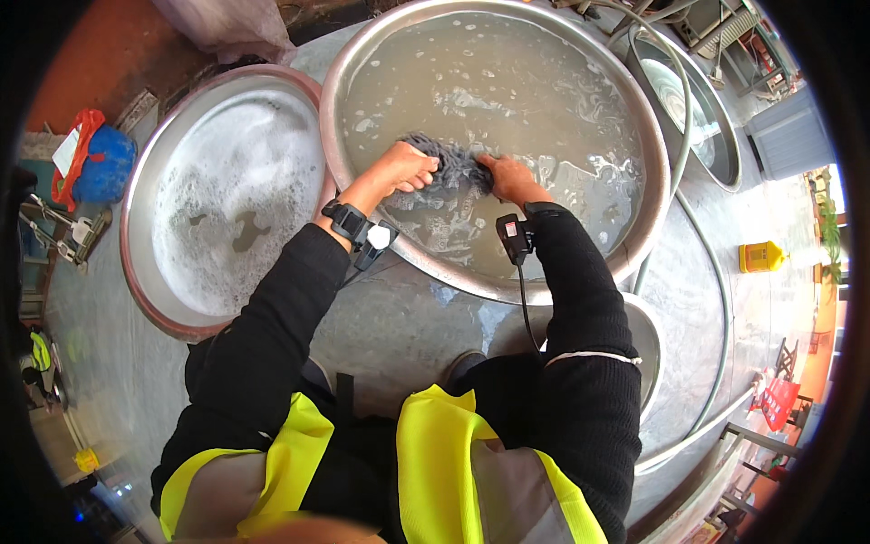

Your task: The person repeatedly submerges a dark gray cloth into a soapy metal basin, scrubs it by hand, wrings it out, and transfers it to a second basin of clear water to rinse. The process is repeated several times with the same cloth.

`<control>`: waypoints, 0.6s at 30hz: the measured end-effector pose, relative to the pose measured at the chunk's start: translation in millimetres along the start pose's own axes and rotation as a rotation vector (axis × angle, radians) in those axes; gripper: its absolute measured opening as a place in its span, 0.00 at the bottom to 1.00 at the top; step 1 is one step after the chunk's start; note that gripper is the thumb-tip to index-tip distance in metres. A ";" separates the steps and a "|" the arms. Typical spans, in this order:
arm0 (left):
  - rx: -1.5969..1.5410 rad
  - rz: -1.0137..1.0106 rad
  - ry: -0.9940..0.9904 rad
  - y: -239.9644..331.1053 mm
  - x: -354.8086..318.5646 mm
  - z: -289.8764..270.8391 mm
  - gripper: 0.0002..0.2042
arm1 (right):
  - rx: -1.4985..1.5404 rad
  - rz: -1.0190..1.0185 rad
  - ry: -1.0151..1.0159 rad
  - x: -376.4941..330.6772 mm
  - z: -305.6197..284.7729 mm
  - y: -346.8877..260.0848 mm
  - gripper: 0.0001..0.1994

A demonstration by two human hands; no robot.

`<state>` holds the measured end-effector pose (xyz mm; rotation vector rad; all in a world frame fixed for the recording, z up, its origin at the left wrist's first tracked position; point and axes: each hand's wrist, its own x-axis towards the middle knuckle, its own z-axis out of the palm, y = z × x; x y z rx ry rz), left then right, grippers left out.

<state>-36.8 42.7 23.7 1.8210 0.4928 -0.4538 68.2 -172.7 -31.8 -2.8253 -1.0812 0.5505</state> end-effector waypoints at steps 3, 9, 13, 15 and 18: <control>0.365 0.094 0.186 3.3 -2.9 -7.6 0.10 | -0.036 0.158 0.039 3.2 -4.7 2.8 0.23; 0.504 0.171 0.255 1.0 -5.0 -19.5 0.36 | 0.994 0.054 0.202 6.6 -76.4 4.6 0.18; 0.424 0.220 0.223 -5.6 0.4 -7.3 0.54 | 1.473 -0.251 0.153 -16.9 -128.9 -30.8 0.17; 0.382 0.207 0.279 -8.3 1.0 0.1 0.59 | 1.566 -0.325 0.202 -27.9 -149.1 -50.8 0.18; 0.240 0.252 0.301 -7.4 -1.1 2.0 0.57 | 1.669 -0.526 0.204 -40.2 -170.6 -72.2 0.18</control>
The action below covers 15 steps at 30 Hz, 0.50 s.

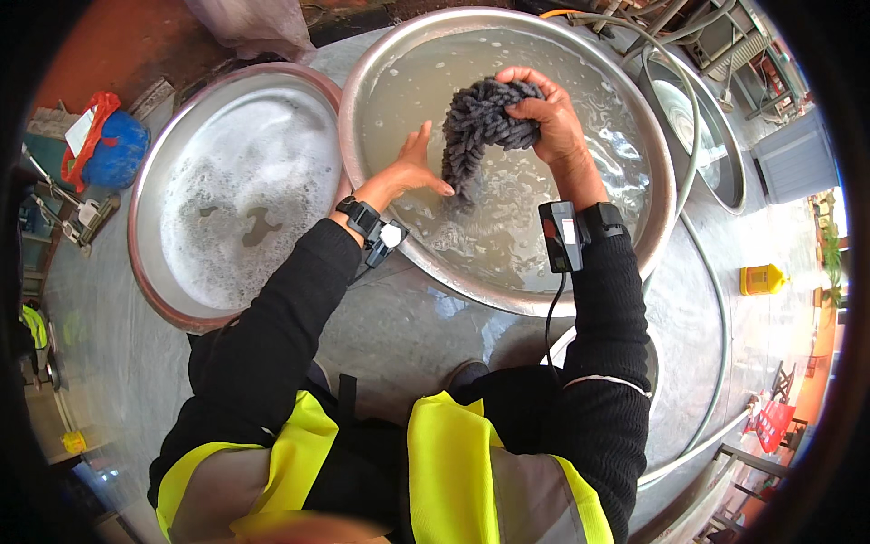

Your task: The person repeatedly submerges a dark gray cloth into a soapy metal basin, scrubs it by hand, wrings it out, and transfers it to a second basin of clear water to rinse. The process is repeated several times with the same cloth.

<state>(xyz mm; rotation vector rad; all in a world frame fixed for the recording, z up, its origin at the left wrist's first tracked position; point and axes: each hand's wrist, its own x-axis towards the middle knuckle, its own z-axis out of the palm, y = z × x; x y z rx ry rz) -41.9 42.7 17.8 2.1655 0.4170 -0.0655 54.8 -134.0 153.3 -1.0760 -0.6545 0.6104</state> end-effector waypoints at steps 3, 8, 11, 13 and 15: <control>-0.213 0.081 -0.142 7.1 -1.3 -3.9 0.55 | 0.123 -0.091 -0.047 1.8 11.6 -9.1 0.17; -1.029 0.031 -0.002 17.0 -7.4 -1.5 0.21 | 0.337 -0.136 0.032 1.7 -5.0 -0.1 0.22; -1.576 0.074 0.095 15.0 -4.8 -4.8 0.19 | 0.404 -0.086 0.094 -1.6 -32.1 24.9 0.27; -1.639 0.144 0.068 13.8 -1.6 -8.9 0.17 | 0.429 0.021 0.232 -11.2 -46.8 54.3 0.24; -1.709 0.187 0.023 15.8 0.7 -12.1 0.17 | 0.397 0.185 0.336 -15.4 -53.6 85.7 0.20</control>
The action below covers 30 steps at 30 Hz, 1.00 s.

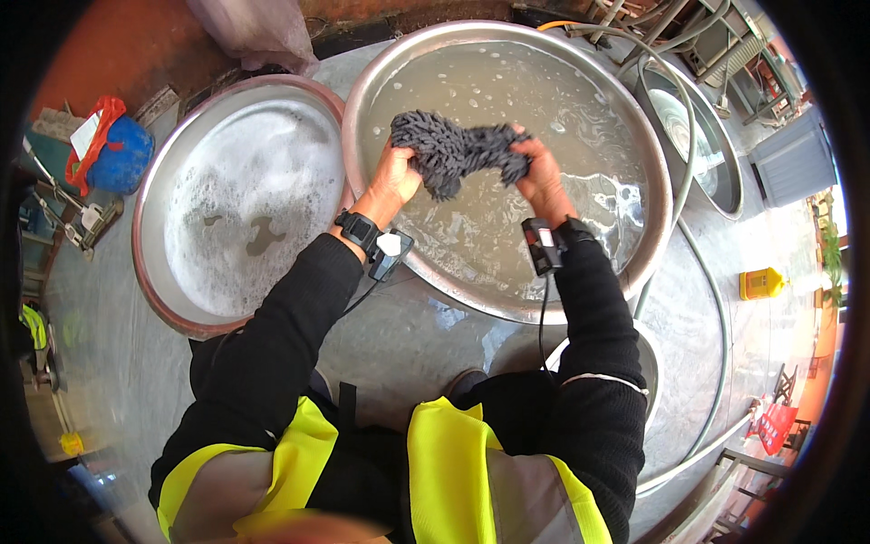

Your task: The person repeatedly submerges a dark gray cloth into a soapy metal basin, scrubs it by hand, wrings it out, and transfers it to a second basin of clear water to rinse. The process is repeated several times with the same cloth.

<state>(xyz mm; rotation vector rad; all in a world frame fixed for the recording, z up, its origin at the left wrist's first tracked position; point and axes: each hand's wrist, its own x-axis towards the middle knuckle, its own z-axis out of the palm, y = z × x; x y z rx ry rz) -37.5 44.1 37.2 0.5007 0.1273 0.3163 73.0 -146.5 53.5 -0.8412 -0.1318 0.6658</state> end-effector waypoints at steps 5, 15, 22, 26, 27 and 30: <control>-0.035 -0.091 -0.084 -3.8 -7.3 20.1 0.16 | 0.079 0.238 0.011 -13.8 -6.0 45.5 0.21; -0.138 -0.158 -0.029 -6.1 -6.1 26.4 0.17 | 0.355 0.211 -0.071 -14.0 16.4 31.5 0.21; -0.005 -0.201 0.019 4.7 -13.7 4.9 0.29 | 0.318 0.055 -0.033 -0.6 6.4 11.2 0.13; 0.023 -0.178 0.121 -0.4 -6.8 5.6 0.35 | 0.088 -0.035 0.019 -7.2 23.2 8.3 0.14; 0.024 -0.125 0.217 -1.8 -3.0 6.8 0.35 | -0.071 -0.101 0.030 -9.6 30.5 10.4 0.14; 0.067 0.018 0.368 -7.8 0.7 7.3 0.27 | -0.505 -0.255 -0.040 -21.8 55.0 23.5 0.16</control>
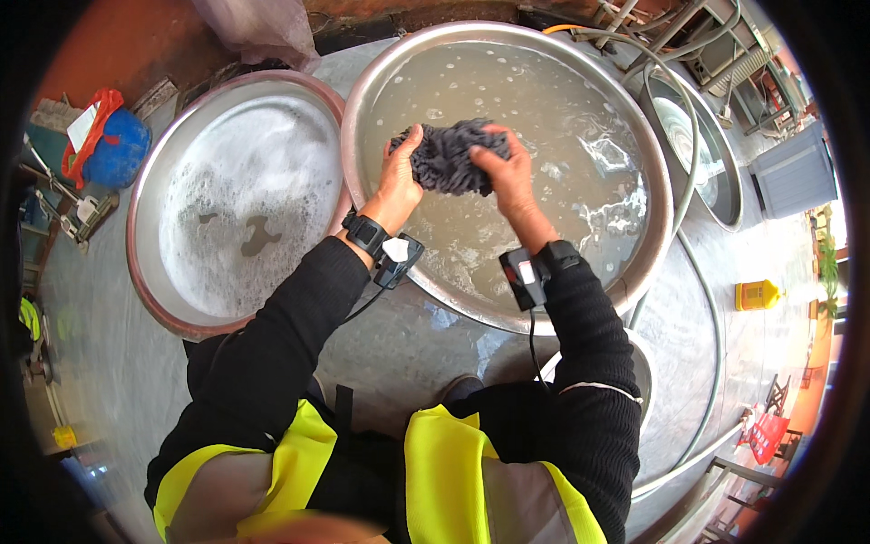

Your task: The person repeatedly submerges a dark gray cloth into a soapy metal basin, scrubs it by hand, wrings it out, and transfers it to a second basin of clear water to rinse. The process is repeated several times with the same cloth.

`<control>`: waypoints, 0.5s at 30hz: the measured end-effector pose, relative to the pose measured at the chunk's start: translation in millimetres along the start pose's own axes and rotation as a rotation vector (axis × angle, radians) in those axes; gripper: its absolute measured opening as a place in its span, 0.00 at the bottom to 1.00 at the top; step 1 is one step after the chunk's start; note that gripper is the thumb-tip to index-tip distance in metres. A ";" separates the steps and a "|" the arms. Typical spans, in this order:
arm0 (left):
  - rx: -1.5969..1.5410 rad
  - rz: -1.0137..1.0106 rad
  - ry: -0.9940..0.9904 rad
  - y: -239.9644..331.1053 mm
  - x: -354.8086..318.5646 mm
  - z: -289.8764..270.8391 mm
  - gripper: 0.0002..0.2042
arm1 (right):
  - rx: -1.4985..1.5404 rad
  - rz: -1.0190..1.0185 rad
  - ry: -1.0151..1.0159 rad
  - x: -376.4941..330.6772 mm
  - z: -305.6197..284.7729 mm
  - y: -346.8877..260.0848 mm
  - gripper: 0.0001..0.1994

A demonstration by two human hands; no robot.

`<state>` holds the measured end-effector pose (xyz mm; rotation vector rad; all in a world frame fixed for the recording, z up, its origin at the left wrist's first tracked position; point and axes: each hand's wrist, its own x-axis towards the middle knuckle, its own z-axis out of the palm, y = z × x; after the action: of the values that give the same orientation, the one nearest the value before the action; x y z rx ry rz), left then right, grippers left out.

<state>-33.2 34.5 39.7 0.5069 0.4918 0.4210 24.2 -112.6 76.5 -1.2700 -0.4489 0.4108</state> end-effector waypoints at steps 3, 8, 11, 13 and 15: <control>-0.044 0.146 0.019 -11.8 0.1 -0.4 0.19 | -0.497 -0.276 -0.039 -12.1 34.7 5.5 0.21; -0.254 -0.045 -0.119 -16.2 2.3 -11.0 0.12 | -0.975 -0.390 -0.022 -26.6 67.8 9.5 0.23; -0.111 0.040 -0.055 -18.3 -5.6 -12.9 0.09 | -0.879 -0.257 0.080 -27.8 75.8 14.2 0.20; -0.127 0.040 0.044 -21.8 -15.5 -10.6 0.09 | -0.885 -0.110 0.115 -23.7 72.9 19.3 0.20; 0.064 0.106 0.084 -23.8 -21.6 -5.6 0.11 | -0.936 -0.192 0.214 -16.3 66.3 29.0 0.15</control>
<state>-47.5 6.9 29.6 0.5808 0.5625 0.5315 -26.3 -60.2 62.4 -2.1227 -0.6003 -0.1390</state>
